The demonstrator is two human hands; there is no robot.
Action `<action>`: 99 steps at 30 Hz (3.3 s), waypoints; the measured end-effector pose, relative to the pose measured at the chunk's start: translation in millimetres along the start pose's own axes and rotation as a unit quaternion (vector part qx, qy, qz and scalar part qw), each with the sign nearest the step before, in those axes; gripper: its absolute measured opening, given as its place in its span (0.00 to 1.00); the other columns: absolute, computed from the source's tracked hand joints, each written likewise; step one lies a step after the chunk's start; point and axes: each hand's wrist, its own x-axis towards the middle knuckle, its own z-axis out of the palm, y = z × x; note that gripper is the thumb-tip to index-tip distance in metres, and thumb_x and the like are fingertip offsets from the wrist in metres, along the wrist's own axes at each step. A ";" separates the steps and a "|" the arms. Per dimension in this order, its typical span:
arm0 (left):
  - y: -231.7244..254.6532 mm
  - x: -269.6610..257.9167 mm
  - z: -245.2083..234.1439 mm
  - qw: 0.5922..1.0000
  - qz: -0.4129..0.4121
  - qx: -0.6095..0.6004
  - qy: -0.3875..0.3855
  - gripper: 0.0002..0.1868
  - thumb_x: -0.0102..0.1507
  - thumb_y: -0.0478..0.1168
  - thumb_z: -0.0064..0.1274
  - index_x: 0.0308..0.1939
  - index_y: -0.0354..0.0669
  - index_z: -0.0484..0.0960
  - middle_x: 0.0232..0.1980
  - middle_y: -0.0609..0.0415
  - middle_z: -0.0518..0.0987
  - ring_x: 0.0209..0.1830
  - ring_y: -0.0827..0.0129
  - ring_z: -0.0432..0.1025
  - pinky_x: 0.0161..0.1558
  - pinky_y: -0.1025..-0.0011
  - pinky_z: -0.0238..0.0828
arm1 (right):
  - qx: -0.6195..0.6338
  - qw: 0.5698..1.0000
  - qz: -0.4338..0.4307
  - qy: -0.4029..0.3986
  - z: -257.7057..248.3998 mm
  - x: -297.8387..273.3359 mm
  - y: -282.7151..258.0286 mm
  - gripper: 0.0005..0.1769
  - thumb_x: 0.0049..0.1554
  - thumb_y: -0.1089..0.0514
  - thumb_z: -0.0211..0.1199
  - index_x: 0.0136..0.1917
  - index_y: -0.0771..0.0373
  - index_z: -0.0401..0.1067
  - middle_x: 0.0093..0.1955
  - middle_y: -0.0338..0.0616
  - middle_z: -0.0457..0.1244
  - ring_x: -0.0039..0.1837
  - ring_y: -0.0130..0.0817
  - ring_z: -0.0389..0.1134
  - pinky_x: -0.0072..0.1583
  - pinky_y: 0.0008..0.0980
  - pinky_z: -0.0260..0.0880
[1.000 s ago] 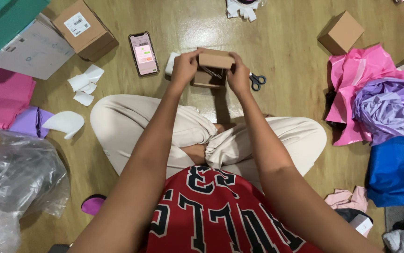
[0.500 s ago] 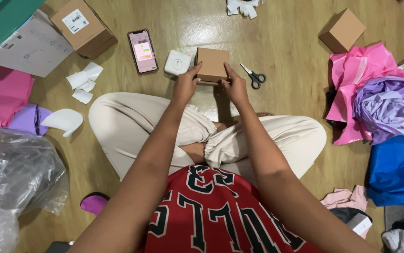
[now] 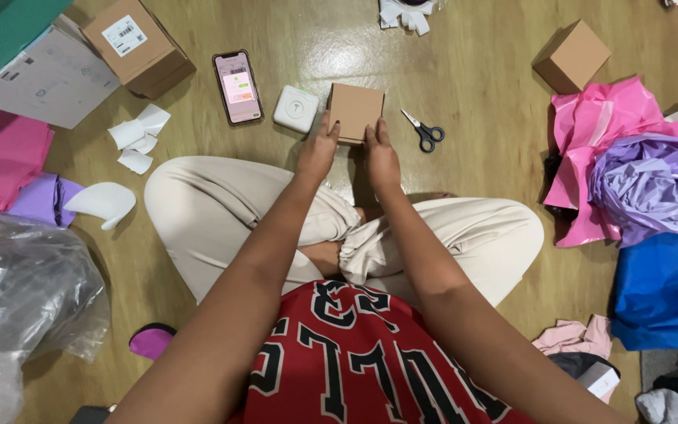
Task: The person sits on the floor and packs a small purple pouch into a cardboard box, then seals and labels the box. They then wrap a small tube in a pink plastic mailer, seal it, and apply a label. The person uses a handheld label printer and scissors during the process.
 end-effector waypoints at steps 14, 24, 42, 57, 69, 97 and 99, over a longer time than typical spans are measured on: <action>-8.6 12.3 -8.5 0.989 -0.040 -0.018 0.142 0.18 0.67 0.41 0.53 0.61 0.42 0.79 0.71 0.44 0.68 0.73 0.50 0.61 0.67 0.51 0.61 | -0.101 0.995 -0.002 0.008 -0.7 -1.0 -7.0 0.27 0.60 0.58 0.58 0.73 0.54 0.67 0.81 0.52 0.51 0.63 0.53 0.69 0.56 0.45 0.73; -133.1 58.6 -41.9 0.870 -0.480 -0.037 0.108 0.34 0.67 0.54 0.48 0.75 0.62 0.56 0.75 0.33 0.49 0.74 0.38 0.47 0.68 0.42 0.48 | -0.070 0.997 -0.020 0.004 -17.8 -5.3 -16.0 0.27 0.60 0.59 0.55 0.73 0.55 0.69 0.80 0.53 0.52 0.58 0.54 0.72 0.53 0.47 0.74; -126.4 60.2 -54.2 0.900 -0.435 0.032 -0.023 0.31 0.69 0.65 0.41 0.75 0.92 0.52 0.79 0.43 0.44 0.75 0.39 0.45 0.68 0.38 0.52 | -0.075 0.997 -0.013 -0.006 -17.3 -4.2 -22.3 0.29 0.58 0.63 0.56 0.73 0.61 0.67 0.82 0.56 0.49 0.59 0.55 0.71 0.53 0.46 0.74; -124.6 33.2 -39.0 0.898 -0.439 0.023 -0.025 0.37 0.69 0.65 0.45 0.79 0.82 0.46 0.80 0.45 0.45 0.75 0.41 0.47 0.74 0.40 0.42 | -0.069 0.997 -0.022 0.010 -16.9 -4.0 -24.4 0.28 0.57 0.62 0.58 0.72 0.62 0.68 0.81 0.56 0.50 0.58 0.54 0.72 0.53 0.46 0.75; -89.3 4.9 -58.6 0.850 -0.484 0.028 -0.205 0.54 0.64 0.51 0.53 0.82 0.74 0.28 0.82 0.39 0.30 0.75 0.26 0.47 0.68 0.37 0.52 | -0.039 0.999 -0.017 -0.001 -18.9 -5.0 -18.8 0.29 0.57 0.63 0.57 0.72 0.61 0.68 0.81 0.57 0.50 0.59 0.56 0.71 0.55 0.46 0.74; -85.0 4.3 -67.8 0.850 -0.470 0.035 -0.235 0.51 0.65 0.47 0.53 0.79 0.90 0.35 0.84 0.39 0.24 0.84 0.31 0.32 0.75 0.33 0.36 | -0.050 0.999 -0.006 -0.014 -17.0 -2.9 -14.5 0.29 0.58 0.61 0.57 0.73 0.58 0.68 0.82 0.53 0.49 0.59 0.55 0.71 0.55 0.47 0.74; -84.5 4.2 -70.6 0.851 -0.468 0.036 -0.236 0.52 0.65 0.47 0.54 0.79 0.89 0.33 0.84 0.40 0.23 0.83 0.31 0.32 0.75 0.34 0.36 | -0.049 0.999 -0.006 -0.011 -16.9 -3.1 -15.2 0.29 0.58 0.61 0.56 0.73 0.58 0.68 0.82 0.54 0.50 0.59 0.55 0.71 0.55 0.46 0.74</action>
